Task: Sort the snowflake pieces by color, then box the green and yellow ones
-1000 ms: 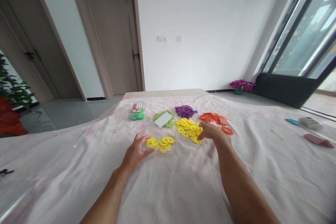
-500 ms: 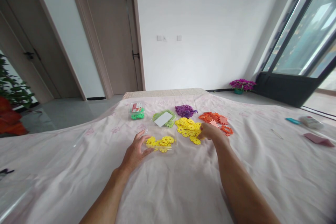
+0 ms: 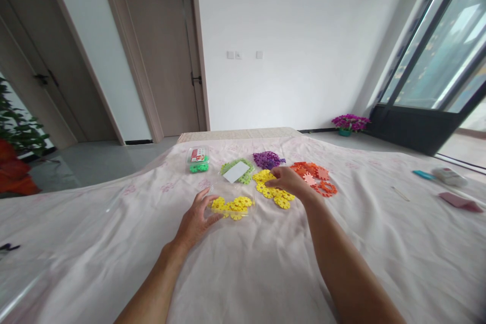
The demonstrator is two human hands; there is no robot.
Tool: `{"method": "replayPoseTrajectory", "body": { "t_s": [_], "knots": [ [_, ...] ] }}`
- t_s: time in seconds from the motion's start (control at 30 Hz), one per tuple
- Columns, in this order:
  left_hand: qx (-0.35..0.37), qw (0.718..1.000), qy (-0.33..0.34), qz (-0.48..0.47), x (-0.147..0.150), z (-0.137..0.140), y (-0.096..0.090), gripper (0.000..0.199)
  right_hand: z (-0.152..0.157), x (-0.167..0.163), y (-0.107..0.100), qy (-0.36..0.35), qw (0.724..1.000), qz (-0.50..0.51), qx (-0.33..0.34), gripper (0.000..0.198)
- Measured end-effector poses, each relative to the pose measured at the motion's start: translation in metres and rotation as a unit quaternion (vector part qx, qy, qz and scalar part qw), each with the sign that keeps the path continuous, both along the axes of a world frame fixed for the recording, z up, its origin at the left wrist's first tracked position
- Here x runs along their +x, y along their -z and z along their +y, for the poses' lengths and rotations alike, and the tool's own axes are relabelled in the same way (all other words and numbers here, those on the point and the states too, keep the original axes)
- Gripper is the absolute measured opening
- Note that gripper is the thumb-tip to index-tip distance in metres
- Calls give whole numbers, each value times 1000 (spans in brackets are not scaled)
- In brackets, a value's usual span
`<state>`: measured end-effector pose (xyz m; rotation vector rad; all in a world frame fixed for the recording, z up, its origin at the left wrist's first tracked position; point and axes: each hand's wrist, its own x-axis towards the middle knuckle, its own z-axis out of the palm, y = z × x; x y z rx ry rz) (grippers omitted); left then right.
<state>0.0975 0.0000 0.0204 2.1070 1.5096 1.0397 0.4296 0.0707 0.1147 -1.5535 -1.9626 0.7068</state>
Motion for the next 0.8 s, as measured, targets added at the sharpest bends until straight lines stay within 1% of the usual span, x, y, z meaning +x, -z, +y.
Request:
{"method": "replayPoseTrajectory", "body": {
  "t_s": [0.1, 0.17, 0.23, 0.3, 0.37, 0.43, 0.53, 0.63, 0.73, 0.8],
  "knots": [
    [0, 1000, -3, 1, -1, 1, 2, 54, -6, -26, -1, -74, 993, 80, -49, 27],
    [2, 1000, -4, 2, -1, 1, 3, 54, -8, -31, 0, -96, 991, 75, -60, 28],
    [5, 1000, -2, 0, -2, 2, 3, 54, -7, -24, 1, -61, 998, 1, -18, 24],
    [9, 1000, 2, -2, -2, 2, 3, 54, -2, -8, 3, 12, 994, -107, 27, 23],
    [11, 1000, 4, -3, -2, 1, 3, 54, 4, 11, 7, 81, 977, -197, 31, 30],
    [10, 1000, 3, -2, -2, 1, 2, 54, 9, 29, 12, 122, 962, -245, 19, 38],
    [9, 1000, 5, -5, -1, 1, 2, 54, 13, 44, 21, 142, 950, -279, -2, 46],
    [6, 1000, 7, -13, -1, 1, 2, 54, 15, 49, 29, 144, 944, -292, -47, 47],
    [7, 1000, 5, -21, 0, 0, 2, 54, 15, 50, 30, 160, 940, -291, -82, 46],
    [7, 1000, 3, -19, -1, 1, 3, 54, 14, 51, 27, 167, 939, -285, -98, 42]
  ]
}}
